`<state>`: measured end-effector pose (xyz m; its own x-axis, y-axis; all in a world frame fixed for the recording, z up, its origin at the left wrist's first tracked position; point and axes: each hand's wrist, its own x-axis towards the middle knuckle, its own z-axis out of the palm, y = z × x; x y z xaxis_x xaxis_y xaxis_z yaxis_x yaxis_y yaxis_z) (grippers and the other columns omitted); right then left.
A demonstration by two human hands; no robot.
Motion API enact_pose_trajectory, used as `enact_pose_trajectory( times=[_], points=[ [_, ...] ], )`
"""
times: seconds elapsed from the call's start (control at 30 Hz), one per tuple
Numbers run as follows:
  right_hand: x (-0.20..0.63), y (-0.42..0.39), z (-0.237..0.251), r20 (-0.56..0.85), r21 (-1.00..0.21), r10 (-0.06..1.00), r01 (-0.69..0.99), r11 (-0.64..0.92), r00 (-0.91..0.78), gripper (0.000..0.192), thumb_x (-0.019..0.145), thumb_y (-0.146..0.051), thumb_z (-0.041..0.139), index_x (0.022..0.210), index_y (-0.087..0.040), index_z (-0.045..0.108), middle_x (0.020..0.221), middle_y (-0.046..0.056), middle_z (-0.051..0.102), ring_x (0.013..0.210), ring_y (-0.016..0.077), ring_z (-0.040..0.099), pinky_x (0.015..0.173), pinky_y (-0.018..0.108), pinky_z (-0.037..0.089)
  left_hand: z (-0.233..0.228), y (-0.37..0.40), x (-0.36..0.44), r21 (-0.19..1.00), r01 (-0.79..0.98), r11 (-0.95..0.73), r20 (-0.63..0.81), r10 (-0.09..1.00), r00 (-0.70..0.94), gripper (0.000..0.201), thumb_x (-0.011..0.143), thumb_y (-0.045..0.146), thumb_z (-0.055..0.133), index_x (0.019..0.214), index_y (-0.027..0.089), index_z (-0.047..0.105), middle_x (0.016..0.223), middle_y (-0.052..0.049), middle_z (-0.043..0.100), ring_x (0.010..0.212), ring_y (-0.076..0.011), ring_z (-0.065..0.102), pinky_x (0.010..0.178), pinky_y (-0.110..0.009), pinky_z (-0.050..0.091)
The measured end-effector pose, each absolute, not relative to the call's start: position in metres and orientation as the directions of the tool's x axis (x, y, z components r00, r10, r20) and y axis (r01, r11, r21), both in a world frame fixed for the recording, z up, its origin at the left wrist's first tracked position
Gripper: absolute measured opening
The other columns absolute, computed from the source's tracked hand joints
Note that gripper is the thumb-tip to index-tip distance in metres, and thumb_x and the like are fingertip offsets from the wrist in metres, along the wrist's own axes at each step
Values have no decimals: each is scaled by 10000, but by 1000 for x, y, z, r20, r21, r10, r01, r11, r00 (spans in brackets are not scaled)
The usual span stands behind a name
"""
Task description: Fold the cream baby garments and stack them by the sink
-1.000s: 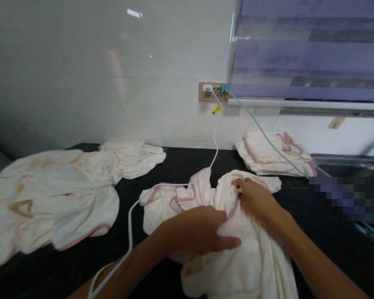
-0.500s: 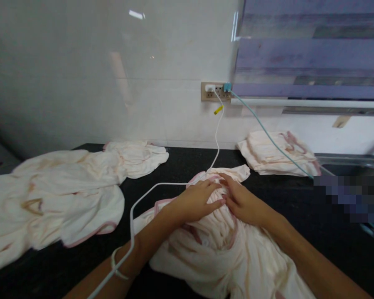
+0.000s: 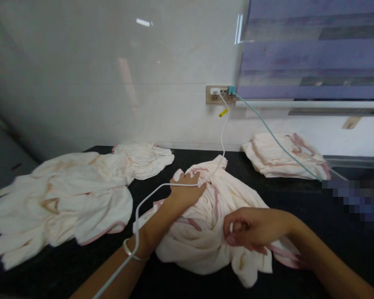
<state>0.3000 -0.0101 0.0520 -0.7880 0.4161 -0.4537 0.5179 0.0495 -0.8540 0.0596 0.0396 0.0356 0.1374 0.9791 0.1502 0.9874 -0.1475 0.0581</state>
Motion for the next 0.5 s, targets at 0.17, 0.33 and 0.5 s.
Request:
enact_pose_trajectory(
  times=[0.17, 0.33, 0.5],
  points=[
    [299, 9, 35, -165, -615, 922, 768, 180, -349, 475, 997, -576, 464, 745, -187, 572, 620, 11, 596, 530, 117, 532, 515, 231, 363, 56, 41, 52, 76, 994, -78, 109, 992, 69, 537, 990, 557, 396, 1284, 150, 588, 1197, -192, 707, 1123, -360, 653, 991, -507, 448],
    [316, 27, 31, 44, -336, 993, 935, 117, -108, 426, 1008, -535, 436, 992, -176, 665, 932, 119, 729, 891, 231, 667, 741, 301, 418, 77, 30, 50, 186, 908, -376, -107, 911, 399, 507, 967, 602, 428, 1132, 179, 654, 1115, -133, 727, 1024, -282, 684, 906, -366, 489],
    [323, 33, 25, 92, -303, 989, 943, 141, -118, 513, 1029, -548, 374, 1075, -143, 686, 1087, 169, 720, 984, 253, 669, 847, 326, 438, 96, 11, 60, 629, 746, -219, -575, 515, 636, 539, 860, 743, 565, 964, 220, 640, 683, -14, 682, 576, -191, 631, 554, -285, 485]
  ],
)
